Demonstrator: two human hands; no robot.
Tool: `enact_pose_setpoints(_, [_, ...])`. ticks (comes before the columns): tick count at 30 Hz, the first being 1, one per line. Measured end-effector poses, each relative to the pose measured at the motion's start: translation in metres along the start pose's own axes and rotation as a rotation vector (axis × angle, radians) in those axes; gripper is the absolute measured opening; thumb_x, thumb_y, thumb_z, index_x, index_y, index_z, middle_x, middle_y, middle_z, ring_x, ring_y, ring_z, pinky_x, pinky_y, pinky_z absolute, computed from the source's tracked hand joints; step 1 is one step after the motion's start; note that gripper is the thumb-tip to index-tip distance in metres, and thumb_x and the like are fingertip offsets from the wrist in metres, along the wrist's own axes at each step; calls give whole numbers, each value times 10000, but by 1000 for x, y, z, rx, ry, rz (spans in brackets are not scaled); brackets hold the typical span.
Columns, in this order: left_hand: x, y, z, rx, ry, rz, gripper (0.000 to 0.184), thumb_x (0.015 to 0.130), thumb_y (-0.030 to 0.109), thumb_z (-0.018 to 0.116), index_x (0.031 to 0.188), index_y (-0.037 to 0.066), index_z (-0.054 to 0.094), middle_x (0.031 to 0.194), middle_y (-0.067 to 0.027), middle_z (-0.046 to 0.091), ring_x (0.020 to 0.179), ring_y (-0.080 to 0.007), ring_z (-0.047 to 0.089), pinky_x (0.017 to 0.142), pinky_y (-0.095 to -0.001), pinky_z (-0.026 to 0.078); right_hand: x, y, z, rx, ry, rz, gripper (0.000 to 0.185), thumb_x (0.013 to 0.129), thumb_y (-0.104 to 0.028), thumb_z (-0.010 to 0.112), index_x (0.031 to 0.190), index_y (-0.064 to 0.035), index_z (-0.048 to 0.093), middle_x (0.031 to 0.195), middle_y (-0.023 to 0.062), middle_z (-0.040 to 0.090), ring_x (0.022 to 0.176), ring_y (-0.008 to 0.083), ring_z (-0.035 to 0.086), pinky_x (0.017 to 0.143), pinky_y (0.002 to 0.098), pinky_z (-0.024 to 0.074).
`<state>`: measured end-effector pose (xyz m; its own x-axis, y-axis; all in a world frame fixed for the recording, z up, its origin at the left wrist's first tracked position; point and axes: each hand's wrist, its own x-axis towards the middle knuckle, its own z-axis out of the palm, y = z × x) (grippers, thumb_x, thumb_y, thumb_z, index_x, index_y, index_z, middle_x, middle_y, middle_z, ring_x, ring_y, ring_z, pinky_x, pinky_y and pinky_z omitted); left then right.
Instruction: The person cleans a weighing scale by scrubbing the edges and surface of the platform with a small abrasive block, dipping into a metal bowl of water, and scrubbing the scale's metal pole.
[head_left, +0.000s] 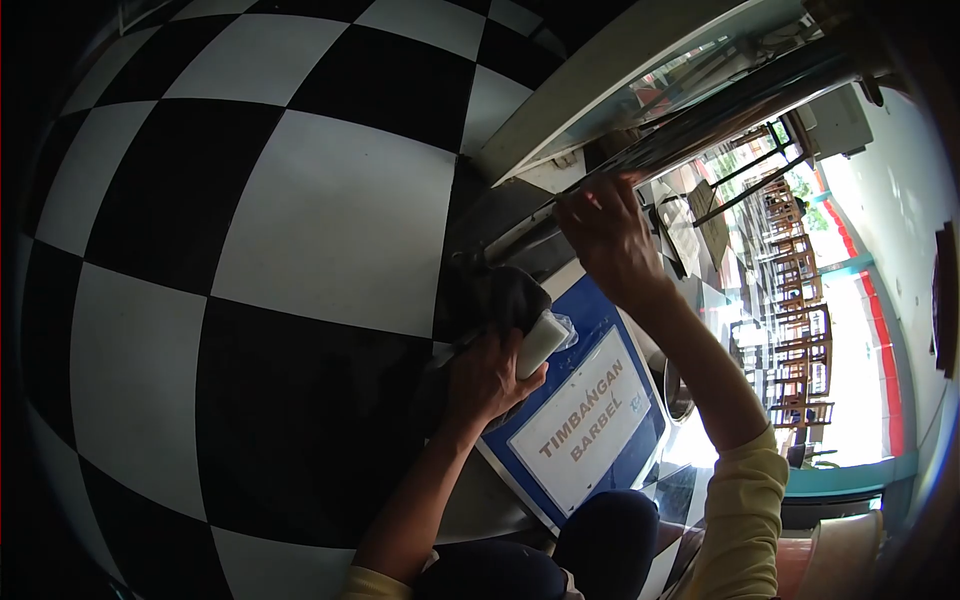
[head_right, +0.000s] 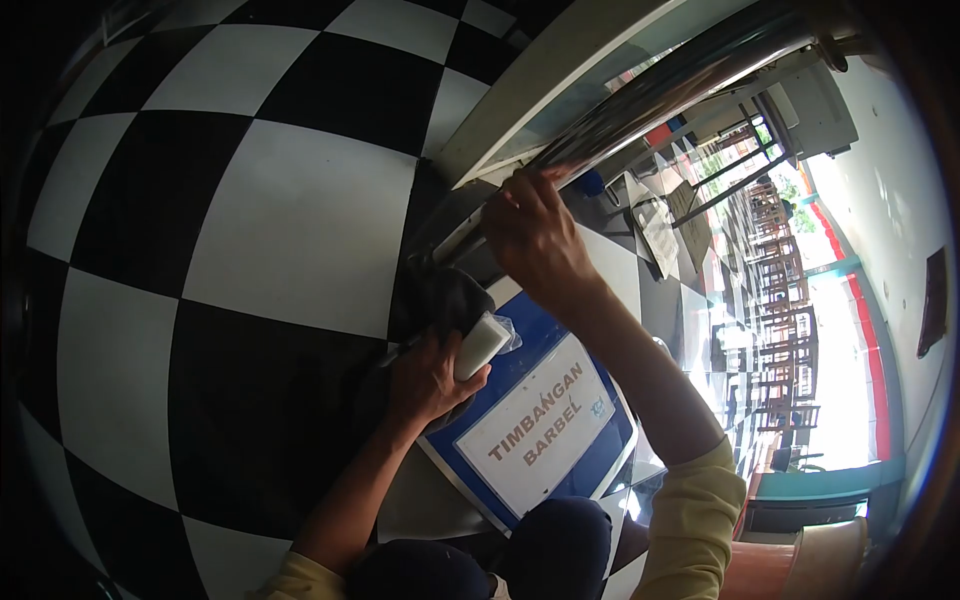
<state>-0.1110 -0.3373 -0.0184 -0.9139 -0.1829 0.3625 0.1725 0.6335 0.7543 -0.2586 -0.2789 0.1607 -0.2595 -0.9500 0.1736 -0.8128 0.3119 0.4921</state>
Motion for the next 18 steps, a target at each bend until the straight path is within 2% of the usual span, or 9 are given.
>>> enact_pose_setpoints(1, [-1,-2,2,-7,15,8,436,804,473,662,880,62,538,778,-148,533,634,-274,625,519,-379,540,8,1,-5,-25,-63,6,322,699,-5,631,1015,-31,692,927,95,596,1000,285,546,904,398,470])
enact_pose_setpoints(4, [-2,-2,3,-19,38,20,462,808,502,646,893,61,542,772,-151,537,628,-275,627,504,-380,534,29,7,-16,-39,35,34,53,713,-55,632,746,-17,648,897,88,605,955,253,537,871,358,482])
enact_pose_setpoints(5, [-2,-2,3,-21,42,23,463,808,504,647,891,61,541,771,-151,538,628,-274,628,501,-381,533,30,9,-14,-21,-33,80,68,701,-61,630,747,-21,660,889,95,619,975,248,542,880,353,475])
enact_pose_setpoints(8, [-3,-6,5,-22,50,25,461,806,505,652,890,65,542,777,-150,543,624,-270,630,494,-378,531,41,9,-8,-157,-69,2,68,703,-94,636,735,-44,669,839,83,626,967,232,560,861,346,474])
enact_pose_setpoints(11, [-4,-6,5,-28,51,21,462,804,506,657,896,67,541,793,-151,549,623,-265,630,495,-373,532,49,-6,22,-304,-324,-9,84,720,-141,638,756,-80,684,831,75,652,985,220,586,854,347,463])
enact_pose_setpoints(14, [-4,-8,4,-48,14,-4,473,801,516,659,905,70,541,809,-154,554,629,-267,635,498,-375,535,40,-20,72,-199,-321,-175,113,687,-157,662,744,-62,679,807,120,625,909,273,585,802,395,469])
enact_pose_setpoints(15, [-4,-8,3,-56,19,-8,478,800,520,660,908,70,541,814,-155,555,632,-269,638,500,-377,537,42,-12,73,-253,-312,-182,97,676,-150,665,734,-73,679,762,97,630,893,257,584,781,393,467])
enact_pose_setpoints(18, [-4,-8,2,-87,16,-15,490,798,528,661,916,68,541,830,-159,559,642,-277,644,508,-381,541,62,-1,18,-380,-489,-113,111,768,-169,616,811,-96,688,916,69,689,1050,218,596,851,362,456])
